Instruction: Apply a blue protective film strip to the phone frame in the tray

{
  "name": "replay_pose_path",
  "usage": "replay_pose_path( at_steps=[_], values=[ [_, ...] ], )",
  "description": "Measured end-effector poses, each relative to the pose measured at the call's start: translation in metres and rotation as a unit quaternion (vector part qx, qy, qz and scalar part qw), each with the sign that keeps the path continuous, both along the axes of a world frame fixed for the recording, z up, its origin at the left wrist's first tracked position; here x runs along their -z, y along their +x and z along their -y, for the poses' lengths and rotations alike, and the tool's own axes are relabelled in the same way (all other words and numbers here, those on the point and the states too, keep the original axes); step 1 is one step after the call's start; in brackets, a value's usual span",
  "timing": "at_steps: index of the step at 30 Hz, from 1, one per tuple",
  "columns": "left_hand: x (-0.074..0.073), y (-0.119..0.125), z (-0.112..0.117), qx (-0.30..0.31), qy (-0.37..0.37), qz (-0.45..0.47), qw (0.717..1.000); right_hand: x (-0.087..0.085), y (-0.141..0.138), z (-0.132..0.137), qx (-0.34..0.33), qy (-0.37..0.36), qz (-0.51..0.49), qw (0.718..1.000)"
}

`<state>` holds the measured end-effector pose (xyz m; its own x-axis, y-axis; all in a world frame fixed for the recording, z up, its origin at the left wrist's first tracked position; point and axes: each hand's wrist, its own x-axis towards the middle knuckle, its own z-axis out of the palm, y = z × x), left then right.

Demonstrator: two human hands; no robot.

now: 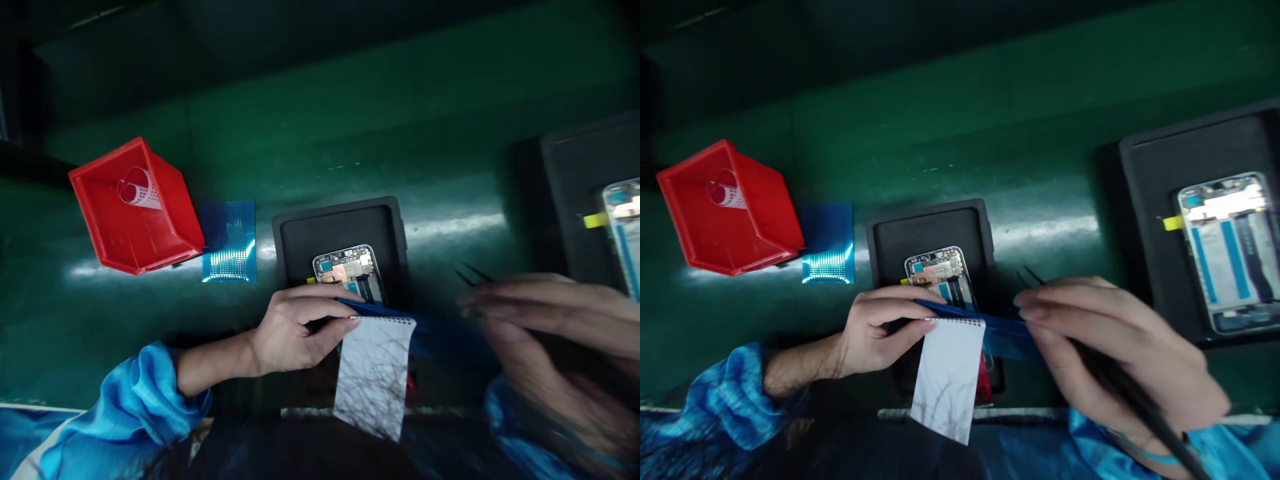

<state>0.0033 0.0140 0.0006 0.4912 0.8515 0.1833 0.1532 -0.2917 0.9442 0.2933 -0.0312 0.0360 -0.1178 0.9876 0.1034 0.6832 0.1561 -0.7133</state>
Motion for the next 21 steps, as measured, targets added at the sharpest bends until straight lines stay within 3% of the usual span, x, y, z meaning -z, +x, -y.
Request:
replay_pose_path(
  at_steps=[6,13,21],
  values=[
    [-0.001,0.002,0.011,-0.033,0.025,-0.009,0.999,-0.002,-0.040,0.011,-0.109,0.099,0.063,0.987],
    [-0.003,-0.005,0.040,-0.071,0.067,-0.050,0.994,0.020,-0.059,0.039,-0.051,0.093,-0.045,0.993],
    [-0.009,-0.019,0.052,-0.128,0.129,-0.133,0.974,0.007,-0.061,0.047,0.006,0.060,-0.092,0.994]
  ],
)
